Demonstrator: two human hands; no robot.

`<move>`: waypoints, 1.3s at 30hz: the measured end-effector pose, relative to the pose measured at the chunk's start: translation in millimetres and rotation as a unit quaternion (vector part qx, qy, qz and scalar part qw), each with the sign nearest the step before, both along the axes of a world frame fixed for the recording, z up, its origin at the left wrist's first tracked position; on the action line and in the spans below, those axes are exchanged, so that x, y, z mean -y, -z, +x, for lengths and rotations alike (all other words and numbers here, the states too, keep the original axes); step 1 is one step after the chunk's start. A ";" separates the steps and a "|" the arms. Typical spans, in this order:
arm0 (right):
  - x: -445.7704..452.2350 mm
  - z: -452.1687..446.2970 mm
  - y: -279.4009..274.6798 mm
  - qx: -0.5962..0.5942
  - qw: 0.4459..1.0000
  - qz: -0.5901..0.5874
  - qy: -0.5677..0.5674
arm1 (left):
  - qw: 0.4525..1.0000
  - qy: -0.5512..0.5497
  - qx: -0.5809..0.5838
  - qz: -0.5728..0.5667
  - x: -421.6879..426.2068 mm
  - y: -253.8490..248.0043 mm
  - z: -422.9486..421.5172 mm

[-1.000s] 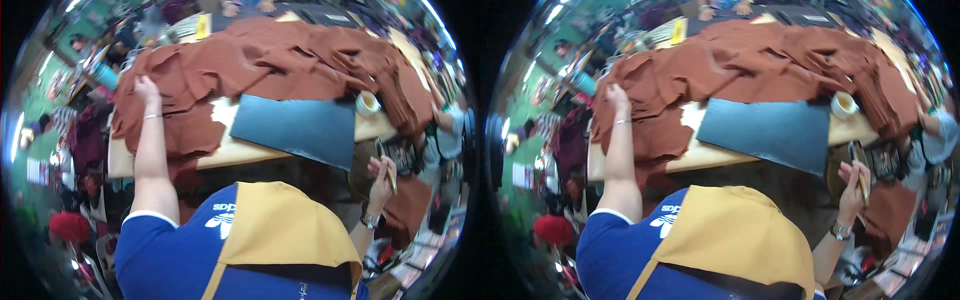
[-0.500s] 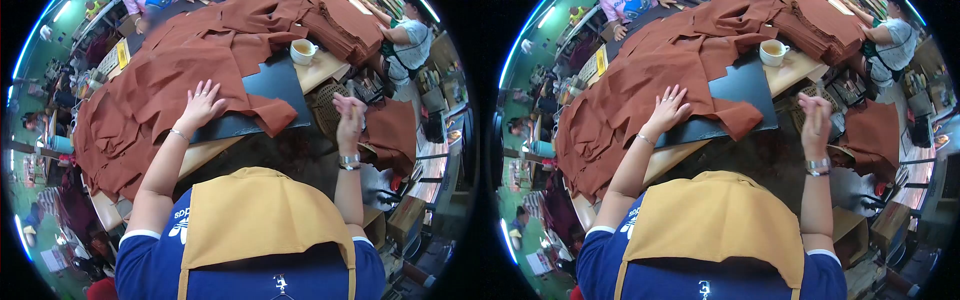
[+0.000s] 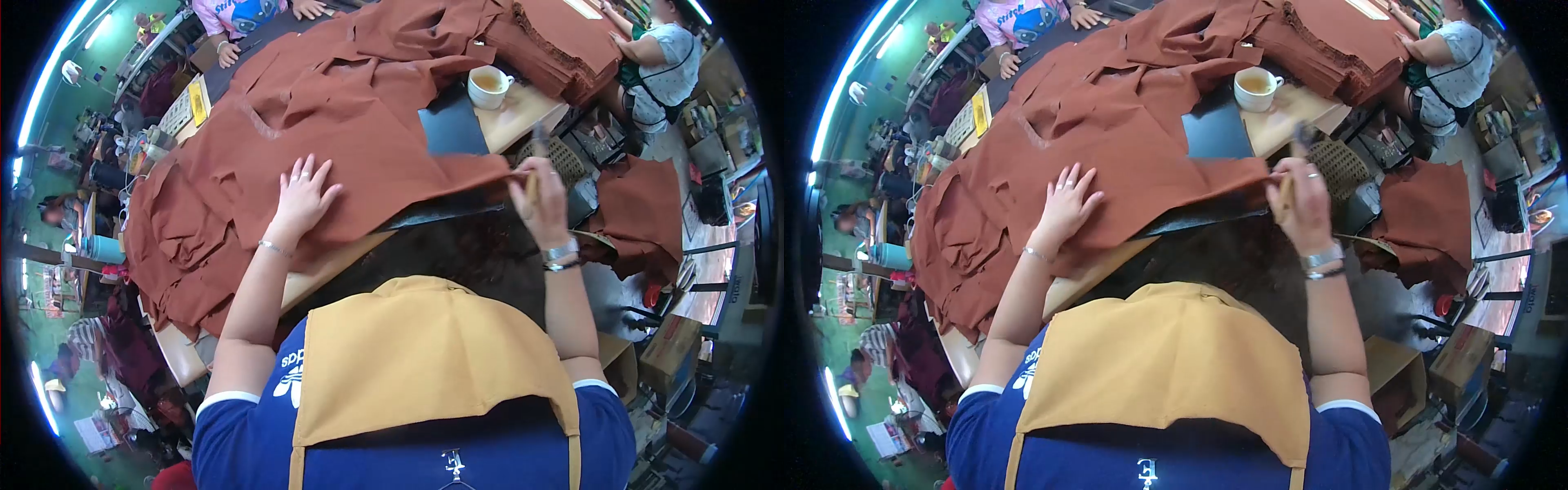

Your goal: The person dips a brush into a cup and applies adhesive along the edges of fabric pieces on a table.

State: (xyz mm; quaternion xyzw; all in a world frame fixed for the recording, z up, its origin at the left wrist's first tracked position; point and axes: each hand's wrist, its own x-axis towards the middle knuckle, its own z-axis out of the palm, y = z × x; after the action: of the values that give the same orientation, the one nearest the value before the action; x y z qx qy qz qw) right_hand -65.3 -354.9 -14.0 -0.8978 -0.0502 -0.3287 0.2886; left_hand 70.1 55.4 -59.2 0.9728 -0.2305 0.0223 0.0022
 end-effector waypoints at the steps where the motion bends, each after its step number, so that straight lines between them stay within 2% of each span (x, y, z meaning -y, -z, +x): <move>1: 13.3 -3.2 -11.8 0.010 1.000 0.009 0.013 | 0.999 -0.018 -0.027 -0.002 2.0 -5.7 -9.2; 3: 28.1 -12.1 -44.0 0.039 0.998 -0.016 0.038 | 0.998 -0.040 -0.041 0.019 11.3 -15.0 -27.8; 4: 38.4 -14.4 -45.7 0.028 0.999 0.002 0.041 | 0.992 -0.068 -0.103 0.020 25.1 -37.2 -34.7; 6: 46.7 -18.7 -57.6 0.022 0.998 -0.039 0.031 | 0.985 -0.072 -0.154 0.015 42.6 -58.9 -34.9; 9: 55.5 -21.7 -51.6 -0.025 0.997 -0.020 0.071 | 0.994 -0.034 0.011 -0.104 46.2 -25.2 -10.6; 12: 61.8 -21.6 -35.1 -0.025 0.995 -0.011 0.094 | 0.988 0.070 0.052 -0.131 59.5 -12.6 5.0; 14: 72.7 -18.9 -22.7 -0.009 0.996 -0.016 0.088 | 0.980 0.180 -0.005 -0.085 63.7 13.5 3.8; 16: 87.1 -17.1 -25.6 0.018 0.993 -0.039 0.111 | 0.985 0.116 -0.060 -0.109 72.3 12.1 -11.3; 19: 105.5 -7.7 -44.2 0.070 0.984 0.001 0.161 | 0.995 -0.007 -0.056 -0.079 78.0 10.6 -24.0; 21: 103.2 2.5 -62.8 0.015 0.983 0.102 0.154 | 0.994 -0.061 -0.033 -0.088 83.1 15.2 -30.9; 22: 103.0 10.3 -72.3 -0.011 0.977 0.152 0.148 | 0.994 -0.021 -0.031 -0.105 83.3 16.9 -33.5; 23: 117.8 28.2 -64.3 -0.011 0.986 0.132 0.102 | 0.992 0.018 -0.029 -0.121 82.5 18.1 -36.4; 24: 108.9 44.9 -72.1 -0.043 0.982 0.152 0.102 | 0.989 0.057 -0.028 -0.136 83.1 13.5 -38.9; 26: 99.7 82.8 -65.9 -0.085 0.970 0.224 0.041 | 0.988 0.052 -0.066 -0.129 83.5 11.4 -42.2; 28: 94.5 120.3 -62.4 -0.102 0.992 0.077 -0.017 | 0.989 0.034 -0.070 -0.126 80.6 6.7 -47.7; 30: 91.1 159.0 -46.0 -0.161 0.978 0.123 -0.046 | 0.988 0.016 -0.066 -0.135 74.7 7.8 -53.4; 31: 83.3 172.0 -46.9 -0.160 0.985 0.059 -0.033 | 0.988 0.009 -0.071 -0.135 72.0 4.9 -56.3; 32: 77.1 180.5 -47.8 -0.195 0.978 0.063 -0.027 | 0.988 0.002 -0.076 -0.134 69.6 3.0 -58.5; 36: 86.2 219.3 -9.7 -0.203 0.975 -0.092 0.028 | 0.986 -0.001 -0.081 -0.146 67.6 1.2 -60.7; 39: 85.4 214.4 -8.0 -0.195 0.981 -0.012 0.003 | 0.985 -0.013 -0.093 -0.148 70.2 -2.6 -61.2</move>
State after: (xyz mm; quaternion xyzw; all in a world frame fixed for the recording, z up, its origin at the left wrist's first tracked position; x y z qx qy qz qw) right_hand 149.2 -440.3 -6.0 -0.9482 0.0056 -0.1474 0.2812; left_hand 8.9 -14.7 -56.6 0.9625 -0.2109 -0.0346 0.1673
